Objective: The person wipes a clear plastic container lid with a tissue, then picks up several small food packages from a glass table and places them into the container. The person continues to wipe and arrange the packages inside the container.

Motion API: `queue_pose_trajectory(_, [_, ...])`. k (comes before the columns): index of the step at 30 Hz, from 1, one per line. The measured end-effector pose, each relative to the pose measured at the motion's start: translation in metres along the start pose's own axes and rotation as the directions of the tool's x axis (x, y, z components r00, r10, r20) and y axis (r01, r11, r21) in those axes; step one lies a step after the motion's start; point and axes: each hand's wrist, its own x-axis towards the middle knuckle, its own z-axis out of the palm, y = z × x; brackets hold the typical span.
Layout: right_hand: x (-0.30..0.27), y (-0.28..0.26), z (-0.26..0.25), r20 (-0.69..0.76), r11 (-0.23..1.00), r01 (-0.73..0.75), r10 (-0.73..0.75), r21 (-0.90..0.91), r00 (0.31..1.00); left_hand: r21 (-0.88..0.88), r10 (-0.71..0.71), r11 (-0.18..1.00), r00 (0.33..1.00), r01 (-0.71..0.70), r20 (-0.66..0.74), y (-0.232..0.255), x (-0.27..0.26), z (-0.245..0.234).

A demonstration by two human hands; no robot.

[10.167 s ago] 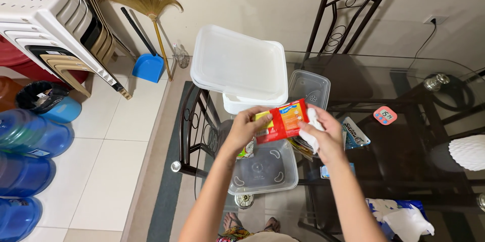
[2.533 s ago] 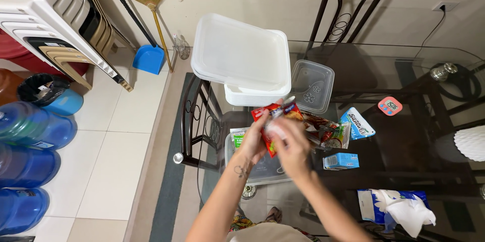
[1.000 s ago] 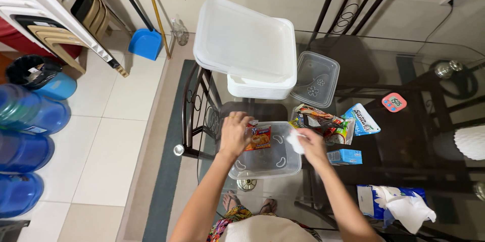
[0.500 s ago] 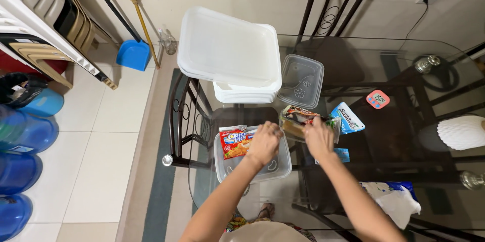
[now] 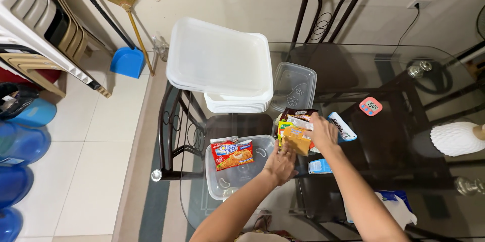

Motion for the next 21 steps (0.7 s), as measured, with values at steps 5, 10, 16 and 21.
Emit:
queue_pose_trajectory(5, [-0.009, 0.006, -0.003, -0.002, 0.995, 0.101, -0.101, 0.004, 0.995, 0.064, 0.041, 0.997, 0.999, -0.043, 0.022, 0.009, 0.017, 0.008])
queue_pose_trajectory(10, [-0.013, 0.001, 0.007, 0.032, 0.998, 0.060, -0.060, 0.010, 0.998, 0.120, -0.013, 0.993, 0.992, -0.002, 0.129, 0.014, 0.026, 0.010])
queue_pose_trajectory(16, [-0.005, -0.002, 0.014, -0.097, 0.989, 0.118, -0.127, -0.095, 0.987, 0.081, -0.042, 0.996, 0.986, 0.029, 0.162, 0.020, 0.029, 0.013])
queue_pose_trajectory(21, [0.000, 0.005, 0.012, -0.087, 0.977, 0.158, -0.171, -0.144, 0.981, 0.108, -0.070, 0.993, 0.978, 0.050, 0.194, 0.018, 0.031, 0.019])
